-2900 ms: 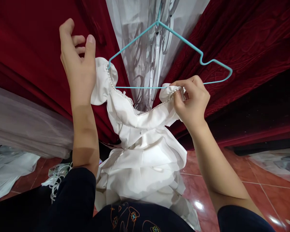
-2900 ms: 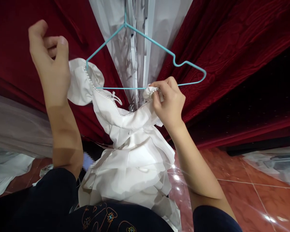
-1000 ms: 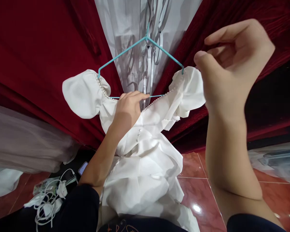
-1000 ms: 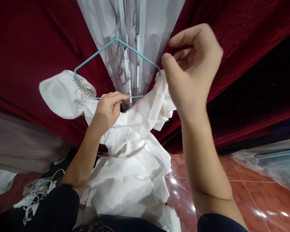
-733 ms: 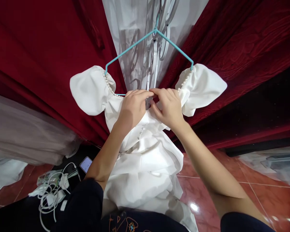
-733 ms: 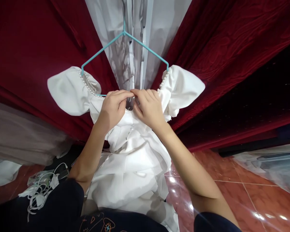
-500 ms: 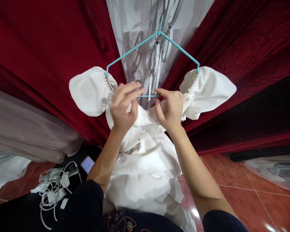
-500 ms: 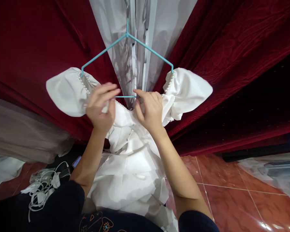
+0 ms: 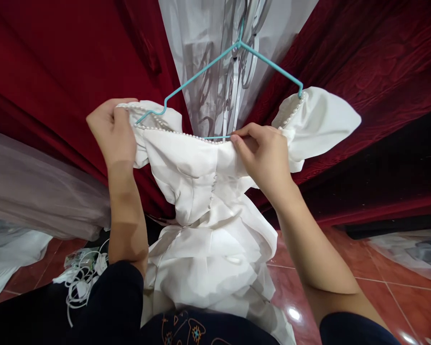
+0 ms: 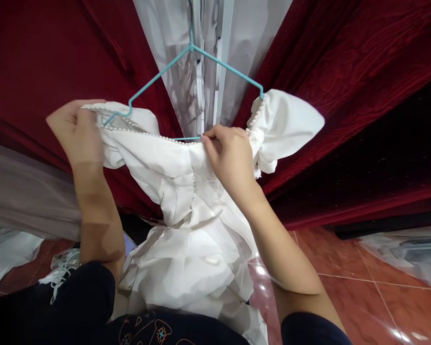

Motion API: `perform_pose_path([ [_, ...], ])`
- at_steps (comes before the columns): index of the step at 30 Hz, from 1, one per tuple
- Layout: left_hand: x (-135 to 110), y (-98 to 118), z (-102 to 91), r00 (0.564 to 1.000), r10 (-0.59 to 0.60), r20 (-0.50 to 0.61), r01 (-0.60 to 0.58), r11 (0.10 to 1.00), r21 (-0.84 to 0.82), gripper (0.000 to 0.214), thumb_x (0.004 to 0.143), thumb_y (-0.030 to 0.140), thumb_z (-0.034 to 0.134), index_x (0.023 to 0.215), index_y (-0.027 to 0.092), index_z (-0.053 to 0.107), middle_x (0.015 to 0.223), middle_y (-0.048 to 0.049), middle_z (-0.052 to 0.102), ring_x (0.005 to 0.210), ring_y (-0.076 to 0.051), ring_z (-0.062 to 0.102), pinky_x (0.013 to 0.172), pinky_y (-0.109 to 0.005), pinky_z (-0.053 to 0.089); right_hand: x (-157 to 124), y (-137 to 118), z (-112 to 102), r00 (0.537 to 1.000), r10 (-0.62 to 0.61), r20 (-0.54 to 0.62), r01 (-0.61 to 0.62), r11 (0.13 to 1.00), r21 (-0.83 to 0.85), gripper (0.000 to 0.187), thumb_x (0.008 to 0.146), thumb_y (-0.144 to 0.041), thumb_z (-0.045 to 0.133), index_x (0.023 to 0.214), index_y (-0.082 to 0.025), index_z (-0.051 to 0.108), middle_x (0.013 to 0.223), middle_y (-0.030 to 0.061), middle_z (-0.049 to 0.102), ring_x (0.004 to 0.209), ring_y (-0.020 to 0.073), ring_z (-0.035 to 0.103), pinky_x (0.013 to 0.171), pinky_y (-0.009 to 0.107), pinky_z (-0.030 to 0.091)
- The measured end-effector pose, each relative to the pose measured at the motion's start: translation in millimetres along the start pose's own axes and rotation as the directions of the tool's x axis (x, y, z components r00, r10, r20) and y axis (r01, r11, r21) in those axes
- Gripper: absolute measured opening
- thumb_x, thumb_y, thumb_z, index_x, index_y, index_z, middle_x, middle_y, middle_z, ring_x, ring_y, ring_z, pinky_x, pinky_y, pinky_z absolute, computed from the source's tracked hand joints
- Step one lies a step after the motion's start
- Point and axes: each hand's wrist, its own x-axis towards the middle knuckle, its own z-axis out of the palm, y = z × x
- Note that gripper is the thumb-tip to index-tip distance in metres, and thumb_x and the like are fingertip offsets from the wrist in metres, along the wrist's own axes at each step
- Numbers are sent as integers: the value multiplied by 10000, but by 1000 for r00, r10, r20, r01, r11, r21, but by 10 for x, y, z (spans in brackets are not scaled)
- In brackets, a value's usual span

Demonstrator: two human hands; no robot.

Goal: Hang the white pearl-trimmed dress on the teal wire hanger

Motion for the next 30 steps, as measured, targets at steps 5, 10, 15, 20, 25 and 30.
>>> perform_pose_path([
  [5, -204, -348, -243, 965, -237, 116, 237, 971, 11, 209, 958, 125, 624, 845, 180, 790, 746, 88, 749, 767, -150, 662, 725, -299, 567, 61, -71, 69, 999, 27, 40, -25, 999, -42, 141, 960, -301, 648, 867, -225, 724, 739, 41, 727, 700, 238, 643, 777, 394, 463],
  [10, -650, -201, -199, 807, -132, 576, 124, 991, 54, 277, 937, 200, 631, 1108, 201, 849, 1055, -17, 849, 962, -236, 771, 902, -362, 609, 31, -18, 183, 999, 22, -29, -24, 997, -73, 127, 976, -326, 677, 886, -246, 716, 839, 41, 765, 809, 256, 671, 894, 440, 484],
  [15, -814, 338, 87, 786, 374, 492, -316, 927, -200, 268, 1012, 198, 579, 1064, 243, 838, 1145, -19, 842, 1059, -220, 779, 1005, -365, 599, -28, 75, 186, 998, -12, -69, 9, 999, -50, 128, 996, -336, 663, 969, -254, 757, 919, 46, 792, 887, 261, 695, 944, 466, 510],
  [20, -732, 512, 282, 871, 322, 371, -324, 944, -60, 299, 967, 134, 618, 1180, 266, 781, 1253, -11, 806, 1186, -245, 721, 1150, -422, 495, -121, -13, -30, 991, -126, 33, 126, 992, 26, 239, 1007, -317, 617, 1179, -275, 778, 1192, 62, 821, 1127, 302, 754, 1043, 536, 551],
  [25, -793, 420, 410, 852, 333, 404, -346, 937, -42, 292, 972, 92, 565, 1084, 241, 789, 1090, -18, 818, 1010, -224, 728, 1054, -401, 477, 73, 164, -342, 935, -269, -230, 276, 961, 0, 245, 1002, -301, 638, 1210, -287, 767, 1227, 82, 799, 1236, 279, 721, 1161, 519, 534],
  [30, -845, 389, 442, 861, 344, 375, -373, 928, 5, 301, 961, 84, 566, 1059, 251, 797, 1056, -15, 814, 994, -226, 730, 1029, -412, 464, 351, 533, -479, 951, -131, -280, 106, 989, -103, 427, 798, -135, 728, 1218, -200, 780, 1229, 150, 792, 1166, 317, 738, 1066, 503, 560],
])
